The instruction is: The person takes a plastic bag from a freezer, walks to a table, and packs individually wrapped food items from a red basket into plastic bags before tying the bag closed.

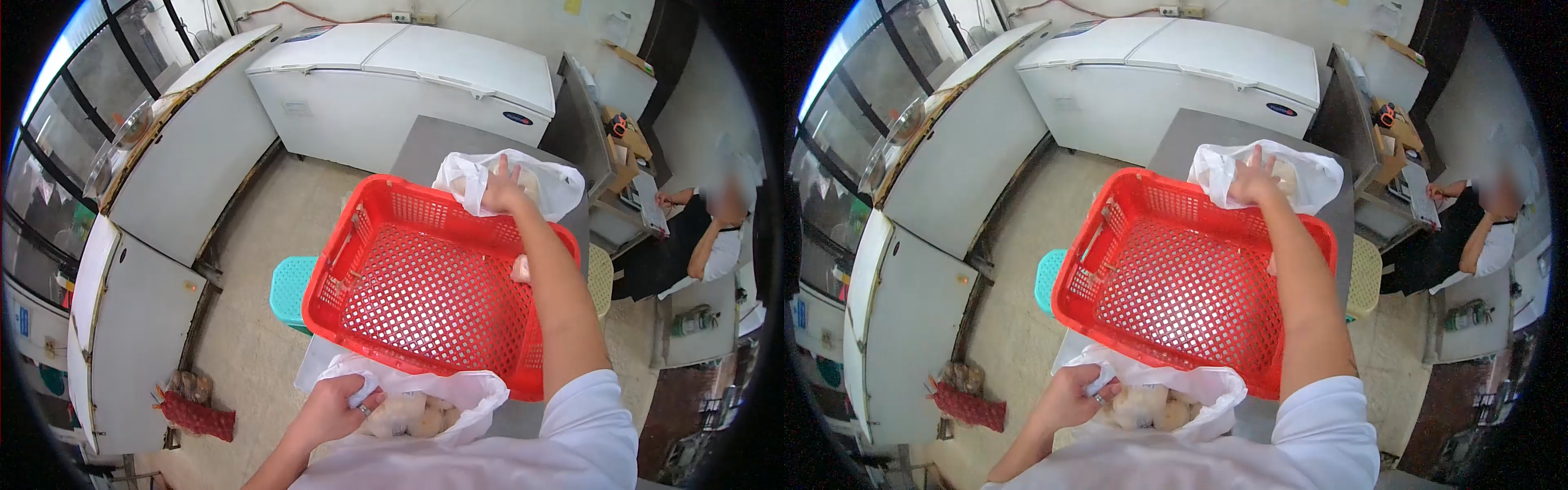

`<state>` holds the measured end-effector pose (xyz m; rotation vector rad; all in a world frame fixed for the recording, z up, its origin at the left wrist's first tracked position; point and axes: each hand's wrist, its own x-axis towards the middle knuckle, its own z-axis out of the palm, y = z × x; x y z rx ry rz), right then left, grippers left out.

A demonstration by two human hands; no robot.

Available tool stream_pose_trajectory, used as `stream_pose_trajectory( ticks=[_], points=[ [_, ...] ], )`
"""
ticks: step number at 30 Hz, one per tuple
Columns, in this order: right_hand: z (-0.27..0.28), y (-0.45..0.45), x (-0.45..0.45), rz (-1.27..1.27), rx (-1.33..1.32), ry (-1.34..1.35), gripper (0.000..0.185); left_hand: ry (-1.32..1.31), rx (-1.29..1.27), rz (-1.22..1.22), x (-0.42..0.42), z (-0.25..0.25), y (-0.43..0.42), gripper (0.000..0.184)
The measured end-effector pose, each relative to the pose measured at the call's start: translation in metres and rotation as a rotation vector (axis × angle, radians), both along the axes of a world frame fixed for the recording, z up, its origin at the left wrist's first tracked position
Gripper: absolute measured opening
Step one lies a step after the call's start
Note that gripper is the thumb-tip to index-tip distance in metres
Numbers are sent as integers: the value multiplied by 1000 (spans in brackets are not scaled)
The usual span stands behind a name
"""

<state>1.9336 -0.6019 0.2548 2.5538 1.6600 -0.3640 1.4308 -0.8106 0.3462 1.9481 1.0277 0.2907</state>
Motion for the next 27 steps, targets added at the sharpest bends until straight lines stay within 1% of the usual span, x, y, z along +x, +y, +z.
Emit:
stream_pose_trajectory(
  ticks=[2, 5, 8, 10, 11, 12, 13, 14, 15, 17, 20, 22, 23, 25, 26, 27],
  points=[
    [0, -17, 31, 121, 283, 44, 72, -15, -6, -24, 2, -2, 4, 42],
    [40, -67, 39, -86, 761, 253, 49, 10, -2, -76, 4, 0, 5, 43],
    [86, -121, 25, -342, 460, 477, 26, 6, 8, -124, 4, -3, 8, 43],
    [90, -150, -1, -418, 141, 715, 24, 7, 15, -141, 4, -4, 9, 43],
    [77, -159, -15, -349, -31, 572, 29, 3, 16, -153, 4, -3, 10, 42],
    [37, -167, -10, -207, -141, 411, 30, -1, 19, -165, 4, -3, 11, 42],
    [12, -171, -26, -115, -222, 117, 27, -7, 25, -175, 4, -2, 11, 42],
    [-16, -185, -34, -99, -198, -12, 33, -24, 8, -173, 4, -3, 9, 42],
    [-40, -197, -42, -81, -172, -140, 49, -40, -7, -169, 3, -5, 7, 42],
    [-69, -205, -47, -37, -80, -315, 63, -68, -13, -171, 0, -6, 6, 41],
    [-81, -198, -44, -147, 20, -152, 58, -83, 0, -187, -3, -5, 1, 41],
    [-72, -204, -50, -33, -27, -294, 55, -66, 12, -187, -4, -4, -1, 42],
    [-66, -204, -52, 27, -48, -367, 54, -83, 3, -189, -6, -5, -2, 36],
    [-53, -198, -49, -47, -138, -178, 49, -112, -21, -188, -12, -9, -4, 25],
    [-47, -193, -46, -82, -182, -82, 46, -112, -5, -188, -14, -8, -4, 24],
    [-3, -188, -62, -110, -144, -10, 49, -110, 8, -188, -16, -4, -4, 23]
  ],
)
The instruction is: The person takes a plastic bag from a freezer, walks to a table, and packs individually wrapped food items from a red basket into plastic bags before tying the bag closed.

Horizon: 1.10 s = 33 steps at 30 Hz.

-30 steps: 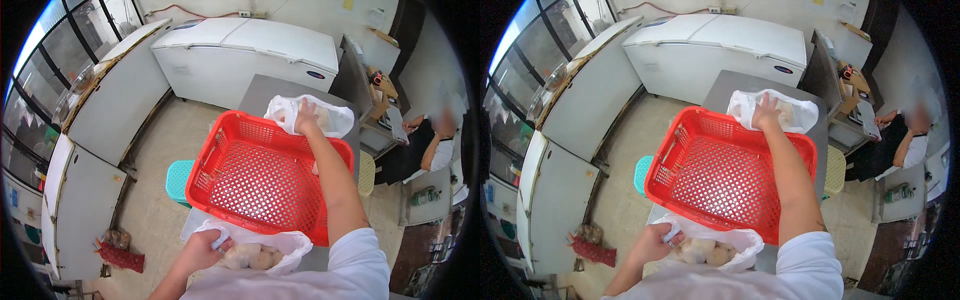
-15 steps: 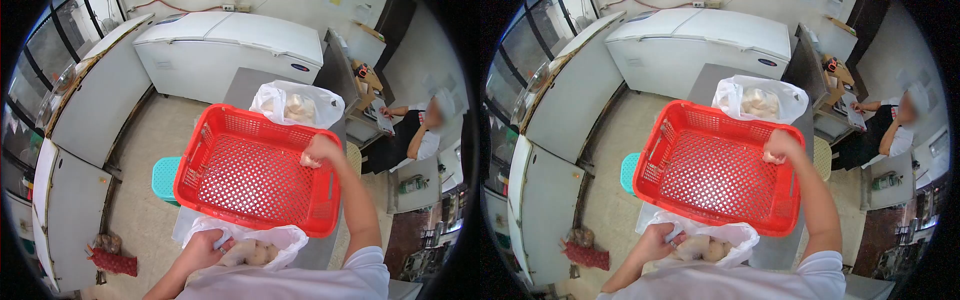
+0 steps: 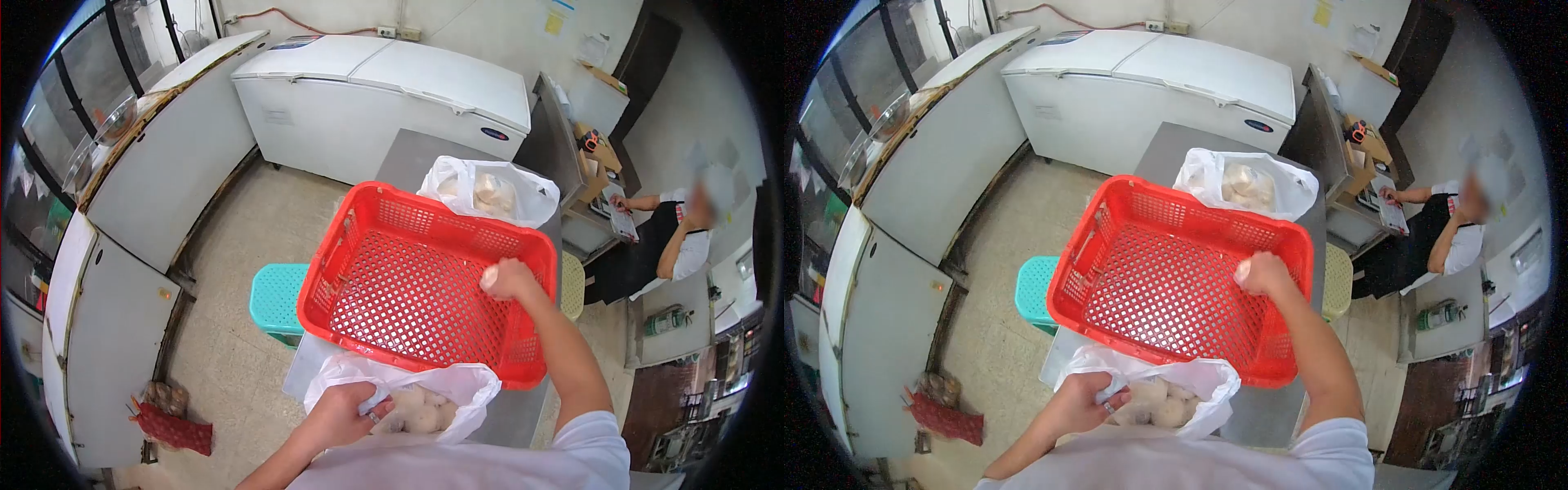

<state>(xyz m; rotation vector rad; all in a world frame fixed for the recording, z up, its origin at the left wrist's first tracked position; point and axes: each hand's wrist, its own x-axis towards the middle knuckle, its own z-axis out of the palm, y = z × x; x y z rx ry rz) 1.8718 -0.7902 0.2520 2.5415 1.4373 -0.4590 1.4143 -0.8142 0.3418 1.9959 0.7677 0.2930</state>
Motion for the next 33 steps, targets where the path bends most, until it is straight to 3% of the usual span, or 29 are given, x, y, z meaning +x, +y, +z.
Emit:
stream_pose_trajectory(
  ticks=[1, 2, 3, 4, 7, 11, 14, 17, 19, 21, 23, 26, 27, 30, 33],
  points=[
    [56, 4, -16, -33, 39, 67, 52, 0, 9, 0, -1, 1, 0, 22],
    [79, 5, -11, -42, 275, 208, 55, -27, 10, 18, -2, 1, 0, 27],
    [108, 9, -9, -178, 422, 561, 58, -51, 10, 34, -3, 2, -1, 33],
    [117, 16, 9, -121, 548, 470, 60, -74, 16, 48, -4, 3, -1, 40],
    [160, 52, 15, -41, 725, 69, 57, -70, 42, 36, -5, 11, 0, 34],
    [100, 112, 37, -18, 567, -113, 60, -126, -15, 129, -14, 24, -12, 24],
    [44, 123, 47, 83, 398, -68, 55, -144, -27, 207, -27, 29, -18, 21],
    [75, 85, 15, 55, 616, 35, 47, -120, -88, 285, -44, 42, -24, 20],
    [88, 48, -4, 124, 949, -58, 44, -157, -86, 315, -58, 45, -21, 20],
    [119, -11, -52, -57, 1013, 164, 37, -182, -57, 361, -72, 44, -16, 16],
    [162, -82, -126, -205, 919, 377, 31, -161, 60, 390, -80, 54, -8, 12],
    [164, -162, -211, -348, 695, 390, 33, -38, 289, 350, -96, 61, 10, 18],
    [140, -181, -230, -335, 677, 351, 32, -90, 328, 341, -99, 60, 15, 19],
    [102, -200, -274, -133, 653, 23, 30, -153, 289, 271, -102, 67, 23, 19],
    [86, -220, -279, -341, 626, 153, 23, -263, 170, 175, -102, 68, 28, 15]
  ],
)
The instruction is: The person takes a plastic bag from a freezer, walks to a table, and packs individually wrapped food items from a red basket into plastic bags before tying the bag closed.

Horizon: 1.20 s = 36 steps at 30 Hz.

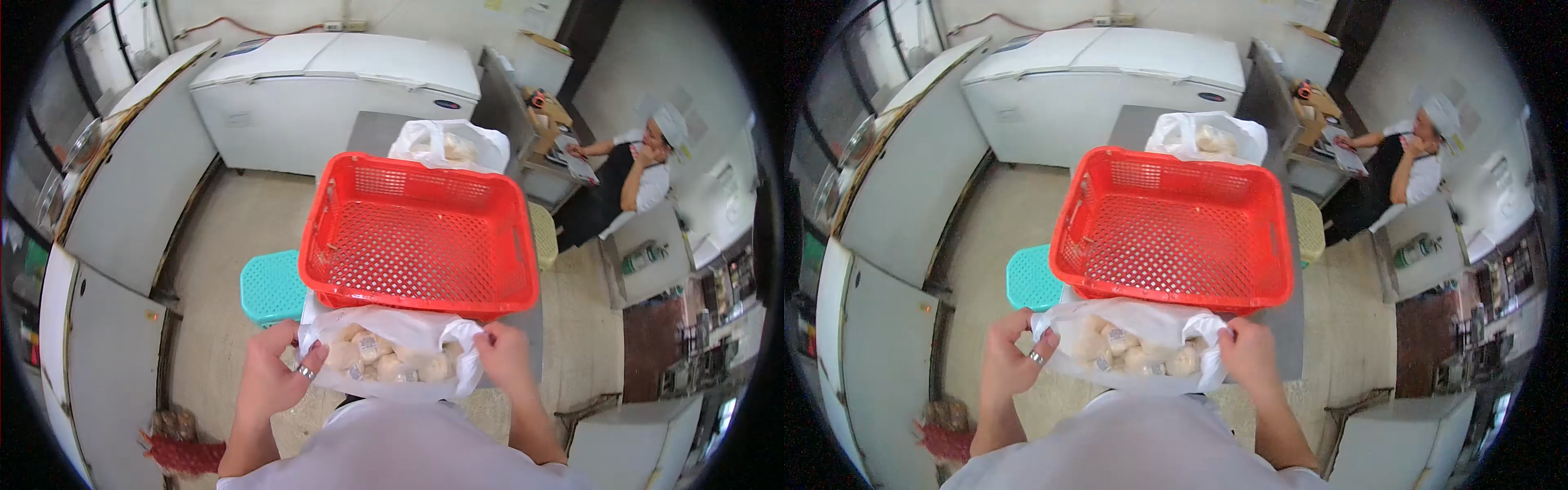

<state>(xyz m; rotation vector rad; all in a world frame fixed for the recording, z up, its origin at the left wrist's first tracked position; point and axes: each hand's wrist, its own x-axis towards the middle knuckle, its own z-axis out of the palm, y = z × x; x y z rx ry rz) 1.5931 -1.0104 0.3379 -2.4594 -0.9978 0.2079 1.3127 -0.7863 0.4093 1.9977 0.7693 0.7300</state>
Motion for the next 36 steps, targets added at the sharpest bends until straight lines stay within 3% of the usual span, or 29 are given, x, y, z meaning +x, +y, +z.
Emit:
stream_pose_trajectory(
  ticks=[3, 6, 8, 9, 12, 15, 19, 22, 25, 26, 28, 31, 36],
  points=[
    [16, -31, 10, -273, 414, 396, 12, -117, -16, -219, -2, -17, 9, 13],
    [61, -39, -12, -216, 704, 414, 8, -250, -168, -344, 19, -14, -1, 20],
    [77, -35, -31, -159, 691, 287, 4, -289, -108, -481, 29, -6, -9, 24],
    [80, -37, -39, -154, 772, 346, 5, -311, -69, -539, 37, -5, -18, 26],
    [84, -43, -58, -96, 902, 424, 13, -330, -213, -462, 51, -4, -55, 27],
    [71, -42, -73, 50, 775, 420, 25, -73, -99, -494, 63, -20, -72, 29],
    [66, -55, -85, 275, 725, 329, 24, -77, 417, -455, 71, -16, -113, 28],
    [53, -64, -87, 418, 664, 199, 24, -193, 365, -406, 80, -28, -133, 29],
    [54, -78, -83, 616, 424, 51, 29, -79, -7, -456, 81, -64, -132, 29],
    [57, -81, -85, 619, 424, 63, 27, -41, 24, -465, 80, -68, -134, 33],
    [66, -82, -89, 623, 424, 80, 22, -201, 22, -428, 89, -85, -143, 39],
    [58, -73, -92, 649, 543, -126, 11, -279, -87, -404, 93, -83, -155, 48],
    [46, -46, -86, 669, 267, -98, 8, -280, -257, -358, 82, -81, -153, 54]
  ],
)
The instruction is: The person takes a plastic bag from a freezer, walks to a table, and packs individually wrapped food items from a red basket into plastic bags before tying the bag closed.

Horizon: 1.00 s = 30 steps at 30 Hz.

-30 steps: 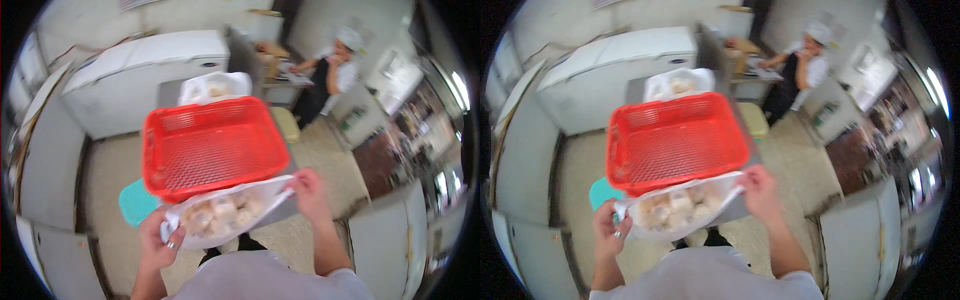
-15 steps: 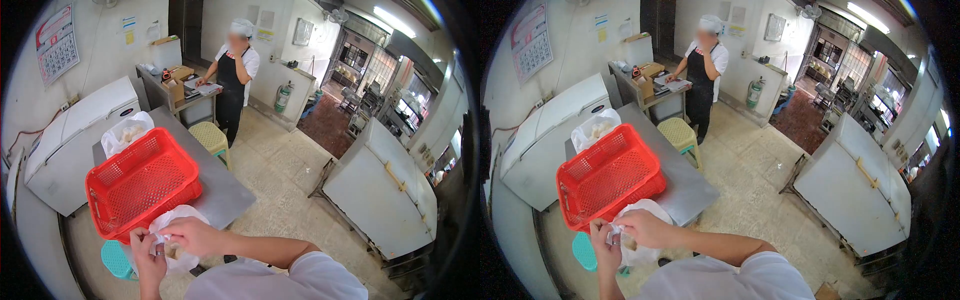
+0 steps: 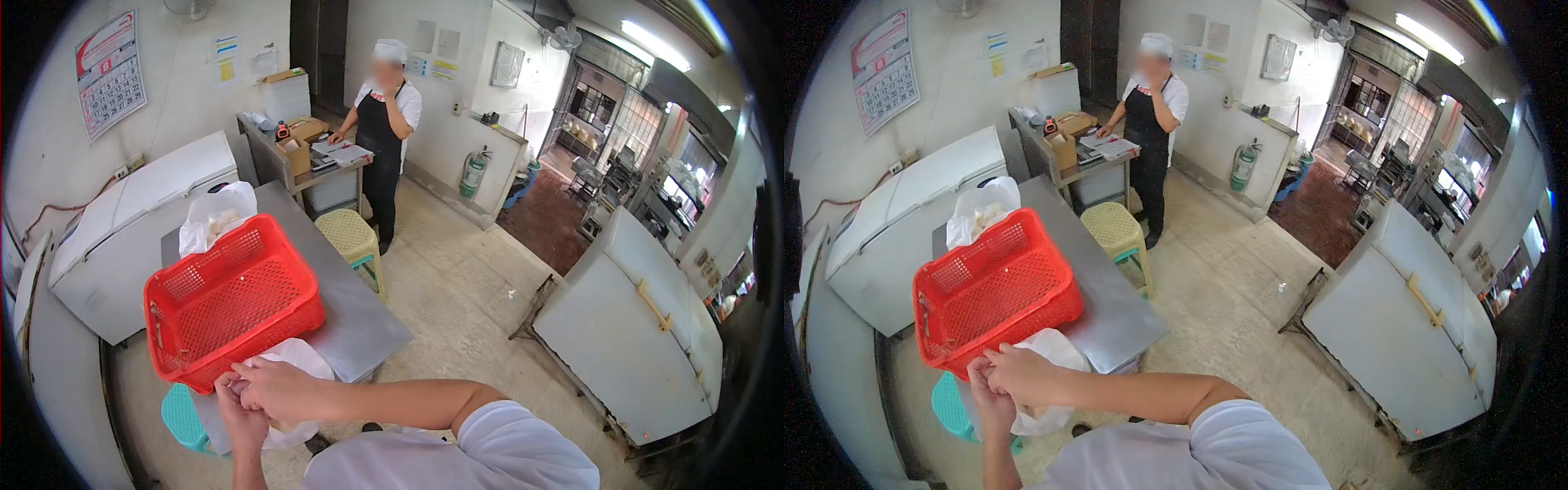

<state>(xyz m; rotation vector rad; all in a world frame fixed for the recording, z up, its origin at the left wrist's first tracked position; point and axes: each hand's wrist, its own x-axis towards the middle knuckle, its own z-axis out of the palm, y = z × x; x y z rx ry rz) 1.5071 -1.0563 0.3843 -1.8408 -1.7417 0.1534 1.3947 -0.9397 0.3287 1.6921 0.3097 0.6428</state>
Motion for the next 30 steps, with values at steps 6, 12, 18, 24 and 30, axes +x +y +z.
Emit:
stream_pose_trajectory(
  ticks=[6, 12, 18, 24, 30],
  points=[
    [-5, 12, 11, -58, 11, -118, 11, 29, 244, -21, -10, -49, 19, 75],
    [-27, 33, 20, -306, 132, 221, 25, 129, 430, 133, -15, -22, 29, 47],
    [-47, 59, 36, -273, -313, 493, 25, -110, 849, 59, -23, -35, 65, 24],
    [-51, 63, 51, -58, -511, 589, 23, 77, 799, 230, -24, -12, 45, 23],
    [-35, 57, 60, -18, -428, 879, 13, 37, 855, 193, -10, -12, 63, 14]
  ],
)
